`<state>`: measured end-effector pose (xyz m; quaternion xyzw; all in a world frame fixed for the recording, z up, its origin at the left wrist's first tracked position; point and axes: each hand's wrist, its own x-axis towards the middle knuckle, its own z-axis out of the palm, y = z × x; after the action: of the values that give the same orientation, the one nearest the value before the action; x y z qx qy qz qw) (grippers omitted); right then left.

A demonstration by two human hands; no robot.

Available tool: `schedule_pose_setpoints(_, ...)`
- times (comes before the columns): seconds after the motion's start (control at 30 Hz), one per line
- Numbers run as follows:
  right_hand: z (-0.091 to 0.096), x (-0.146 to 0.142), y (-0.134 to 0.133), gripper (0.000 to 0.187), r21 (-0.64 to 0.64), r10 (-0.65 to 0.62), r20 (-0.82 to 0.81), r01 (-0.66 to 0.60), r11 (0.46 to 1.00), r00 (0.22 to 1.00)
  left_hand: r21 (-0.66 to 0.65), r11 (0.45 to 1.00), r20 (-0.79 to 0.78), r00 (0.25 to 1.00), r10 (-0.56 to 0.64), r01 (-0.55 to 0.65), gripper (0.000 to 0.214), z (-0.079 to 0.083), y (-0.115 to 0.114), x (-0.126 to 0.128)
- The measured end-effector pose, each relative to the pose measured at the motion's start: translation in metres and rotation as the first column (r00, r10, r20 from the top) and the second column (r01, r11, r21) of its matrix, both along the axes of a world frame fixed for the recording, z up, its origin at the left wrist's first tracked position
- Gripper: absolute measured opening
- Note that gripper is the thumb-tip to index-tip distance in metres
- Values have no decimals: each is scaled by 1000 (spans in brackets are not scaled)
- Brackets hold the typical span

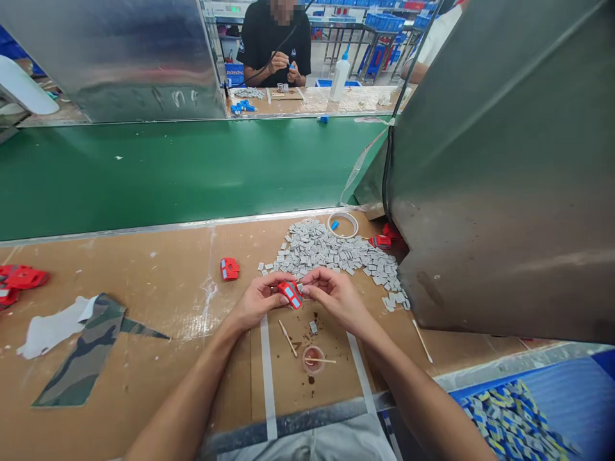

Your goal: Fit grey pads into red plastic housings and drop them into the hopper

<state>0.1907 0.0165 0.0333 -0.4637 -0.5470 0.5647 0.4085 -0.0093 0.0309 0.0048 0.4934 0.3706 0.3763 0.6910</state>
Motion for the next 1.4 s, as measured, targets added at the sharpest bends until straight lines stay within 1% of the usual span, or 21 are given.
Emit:
schedule_pose_setpoints(0.13,-1,1,-1,15,39,9,76,-12,999,997,15,1000,-33,999,-3,3,49,2,-1,0)
schedule_pose_setpoints(0.27,-2,2,-1,16,45,40,105,-45,998,994,36,999,-46,999,-6,8,46,0,-1,0)
schedule_pose_setpoints(0.43,-2,1,-1,15,128,26,210,-54,990,977,1,1000,-14,1000,10,-10,42,-2,-2,2)
schedule_pose_setpoints(0.53,1,2,-2,16,212,-9,335,-66,975,942,7,1000,-15,1000,23,-23,39,-3,-3,4)
schedule_pose_setpoints(0.63,4,3,-5,17,296,-32,458,-118,948,889,29,999,-42,998,38,-37,37,-3,-5,6)
schedule_pose_setpoints(0.77,7,3,-9,17,324,-20,513,-172,930,858,75,996,-109,992,65,-57,32,-2,-10,9)
schedule_pose_setpoints(0.9,4,1,-11,17,313,-11,472,-156,937,882,176,981,-218,969,117,-79,28,-3,-16,9)
schedule_pose_setpoints(1.1,-2,0,-6,15,226,60,303,-132,965,951,369,926,-329,921,210,-79,21,-4,-20,7)
schedule_pose_setpoints(1.2,-4,0,-1,11,152,113,159,-138,979,981,443,894,-352,904,241,-65,20,-3,-19,3)
schedule_pose_setpoints(1.27,-6,0,2,9,85,143,84,-150,985,986,495,868,-370,895,249,-38,19,-2,-17,0)
schedule_pose_setpoints(1.4,-11,0,5,13,12,166,37,-167,986,985,568,823,-387,886,255,11,20,-4,-14,-5)
